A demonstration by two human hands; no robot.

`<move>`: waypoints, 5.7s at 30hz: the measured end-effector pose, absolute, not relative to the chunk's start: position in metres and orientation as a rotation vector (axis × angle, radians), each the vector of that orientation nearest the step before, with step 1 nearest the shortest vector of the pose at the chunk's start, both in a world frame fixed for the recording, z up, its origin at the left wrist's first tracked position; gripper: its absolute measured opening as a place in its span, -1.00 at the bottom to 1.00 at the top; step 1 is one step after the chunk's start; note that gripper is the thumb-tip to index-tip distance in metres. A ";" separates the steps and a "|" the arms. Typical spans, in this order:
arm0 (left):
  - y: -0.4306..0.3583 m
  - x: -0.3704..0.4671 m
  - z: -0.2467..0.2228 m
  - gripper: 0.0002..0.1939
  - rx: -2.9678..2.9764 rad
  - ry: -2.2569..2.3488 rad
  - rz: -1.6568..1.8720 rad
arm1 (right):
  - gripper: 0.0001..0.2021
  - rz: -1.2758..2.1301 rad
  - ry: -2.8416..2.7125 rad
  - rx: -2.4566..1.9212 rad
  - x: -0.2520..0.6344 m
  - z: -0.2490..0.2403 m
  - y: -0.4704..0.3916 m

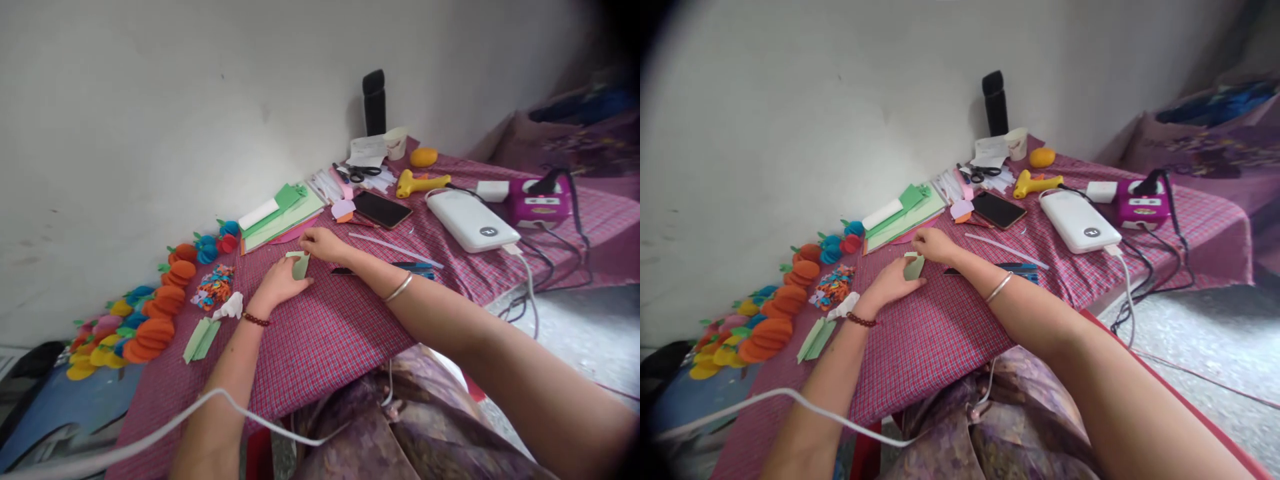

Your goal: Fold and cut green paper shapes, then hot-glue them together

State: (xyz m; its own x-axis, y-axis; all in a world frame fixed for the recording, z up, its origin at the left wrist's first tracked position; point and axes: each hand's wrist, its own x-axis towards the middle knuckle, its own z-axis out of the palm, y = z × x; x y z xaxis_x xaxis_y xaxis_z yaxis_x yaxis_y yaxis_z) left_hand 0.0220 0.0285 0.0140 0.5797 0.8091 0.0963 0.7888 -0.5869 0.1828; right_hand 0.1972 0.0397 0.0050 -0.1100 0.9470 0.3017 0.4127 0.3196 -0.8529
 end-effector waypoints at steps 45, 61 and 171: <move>0.020 0.015 0.015 -0.70 1.226 0.870 1.271 | -0.77 1.093 -1.354 -0.922 0.182 -0.003 0.039; 0.027 0.012 0.007 -0.76 1.096 0.909 1.295 | -0.61 1.195 -1.308 -0.821 0.182 0.011 0.021; -0.036 0.003 0.012 -0.69 1.249 0.673 1.154 | -0.81 1.091 -1.395 -0.902 0.141 0.023 -0.035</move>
State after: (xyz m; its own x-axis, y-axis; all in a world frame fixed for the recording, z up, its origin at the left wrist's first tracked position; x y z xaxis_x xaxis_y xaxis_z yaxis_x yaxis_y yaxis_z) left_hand 0.0035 -0.0363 0.0117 0.3307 0.9254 0.1853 -0.2946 -0.0853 0.9518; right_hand 0.1409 -0.0354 0.0234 -0.1154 0.9495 0.2918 -0.0539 0.2874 -0.9563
